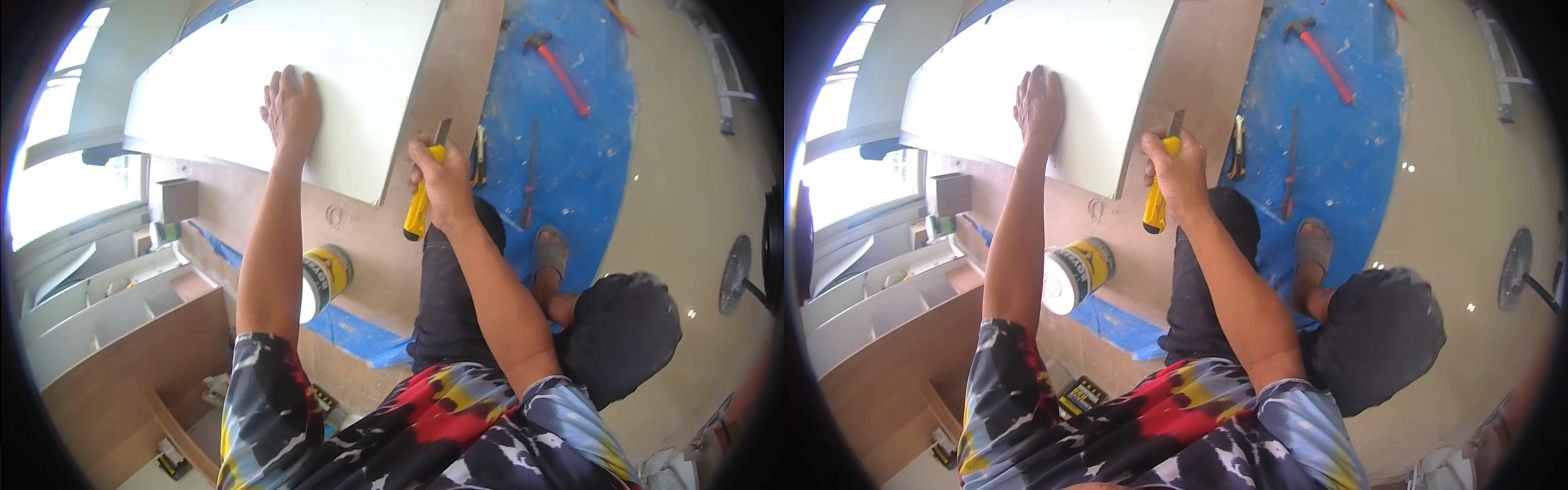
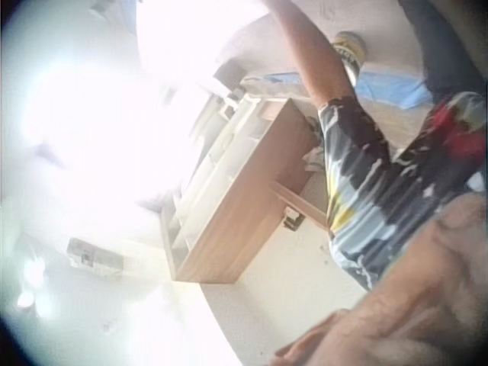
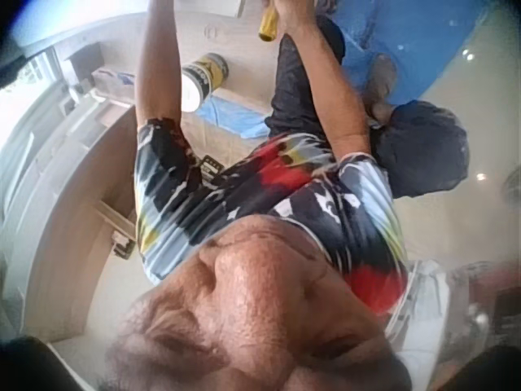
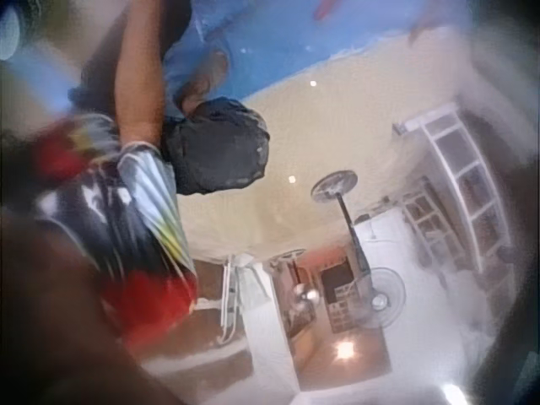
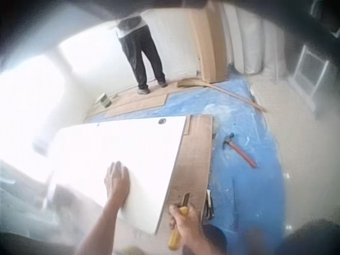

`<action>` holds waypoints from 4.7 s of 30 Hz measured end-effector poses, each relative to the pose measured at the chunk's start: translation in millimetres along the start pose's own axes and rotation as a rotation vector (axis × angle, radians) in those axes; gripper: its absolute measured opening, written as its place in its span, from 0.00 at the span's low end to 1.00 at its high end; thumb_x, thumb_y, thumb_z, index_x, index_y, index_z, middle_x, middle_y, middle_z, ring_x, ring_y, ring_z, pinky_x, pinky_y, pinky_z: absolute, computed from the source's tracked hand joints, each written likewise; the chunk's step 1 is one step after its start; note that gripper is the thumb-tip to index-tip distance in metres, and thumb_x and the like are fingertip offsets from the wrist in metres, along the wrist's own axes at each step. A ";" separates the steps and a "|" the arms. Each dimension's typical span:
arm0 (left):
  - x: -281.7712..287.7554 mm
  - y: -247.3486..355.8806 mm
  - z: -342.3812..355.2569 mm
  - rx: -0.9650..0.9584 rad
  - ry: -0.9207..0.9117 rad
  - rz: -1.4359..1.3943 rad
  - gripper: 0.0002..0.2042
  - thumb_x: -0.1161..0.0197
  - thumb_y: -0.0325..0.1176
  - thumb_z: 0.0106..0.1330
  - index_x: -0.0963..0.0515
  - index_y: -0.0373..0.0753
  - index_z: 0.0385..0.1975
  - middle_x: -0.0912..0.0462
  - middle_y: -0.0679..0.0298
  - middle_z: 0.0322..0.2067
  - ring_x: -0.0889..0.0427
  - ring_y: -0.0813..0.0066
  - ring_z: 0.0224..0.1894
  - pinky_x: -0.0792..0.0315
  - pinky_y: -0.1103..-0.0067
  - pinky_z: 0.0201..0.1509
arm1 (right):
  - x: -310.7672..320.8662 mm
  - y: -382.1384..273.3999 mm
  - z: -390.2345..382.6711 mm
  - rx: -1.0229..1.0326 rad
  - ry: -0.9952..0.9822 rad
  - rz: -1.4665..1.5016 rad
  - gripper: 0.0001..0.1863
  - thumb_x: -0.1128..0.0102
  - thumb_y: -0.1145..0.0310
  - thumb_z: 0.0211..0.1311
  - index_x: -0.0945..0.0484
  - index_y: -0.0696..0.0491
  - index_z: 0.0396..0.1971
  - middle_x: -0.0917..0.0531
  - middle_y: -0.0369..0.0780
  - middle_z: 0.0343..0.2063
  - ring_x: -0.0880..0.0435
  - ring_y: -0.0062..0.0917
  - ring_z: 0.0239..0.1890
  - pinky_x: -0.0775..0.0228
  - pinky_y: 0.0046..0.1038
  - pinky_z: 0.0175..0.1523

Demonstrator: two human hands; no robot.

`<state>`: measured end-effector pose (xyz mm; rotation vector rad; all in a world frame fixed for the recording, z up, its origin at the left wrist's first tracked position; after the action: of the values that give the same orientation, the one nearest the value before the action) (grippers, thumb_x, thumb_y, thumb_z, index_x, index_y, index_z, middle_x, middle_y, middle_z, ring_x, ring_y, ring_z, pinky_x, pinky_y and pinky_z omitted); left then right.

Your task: The person uses a utility knife to score and cut a white laminate sheet placed on a wooden board. They repeatedly score the surface along a straight line and around a circular mark, then snap the material to separate a section.

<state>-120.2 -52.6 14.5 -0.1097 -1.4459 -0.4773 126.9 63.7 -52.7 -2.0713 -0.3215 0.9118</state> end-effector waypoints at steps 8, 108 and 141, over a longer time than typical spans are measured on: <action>1.7 2.4 -1.3 0.014 0.007 0.008 0.29 0.56 0.50 0.78 0.35 0.39 0.72 0.39 0.52 0.74 0.47 0.58 0.79 0.57 0.57 0.81 | 24.2 -87.0 109.2 0.811 0.223 -0.601 0.15 0.40 0.63 0.72 0.18 0.62 0.38 0.16 0.43 0.23 0.18 0.31 0.23 0.26 0.33 0.33; 10.1 28.2 -16.9 -0.183 -0.116 0.018 0.32 0.56 0.55 0.78 0.40 0.42 0.76 0.46 0.56 0.78 0.55 0.56 0.82 0.63 0.54 0.83 | 5.7 -21.7 -93.7 0.900 -0.228 -0.942 0.08 0.30 0.76 0.57 0.18 0.57 0.36 0.18 0.46 0.31 0.16 0.38 0.31 0.22 0.34 0.35; -44.7 148.2 28.6 -0.510 -0.119 0.081 0.31 0.61 0.58 0.80 0.40 0.49 0.77 0.44 0.58 0.78 0.53 0.56 0.81 0.60 0.58 0.83 | 207.9 174.0 80.3 -0.164 0.199 -1.169 0.26 0.30 0.61 0.57 0.23 0.60 0.53 0.14 0.57 0.42 0.15 0.55 0.49 0.23 0.48 0.53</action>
<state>-92.9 102.2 6.5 -0.6099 -1.4008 -0.7748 201.0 109.2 -321.7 -1.6431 -1.3323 -0.0379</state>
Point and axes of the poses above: each hand's wrist, its own z-axis towards the middle knuckle, its own x-axis out of the back of the hand, y = z × x, the point moved 6 cm from there along z, towards the middle knuckle
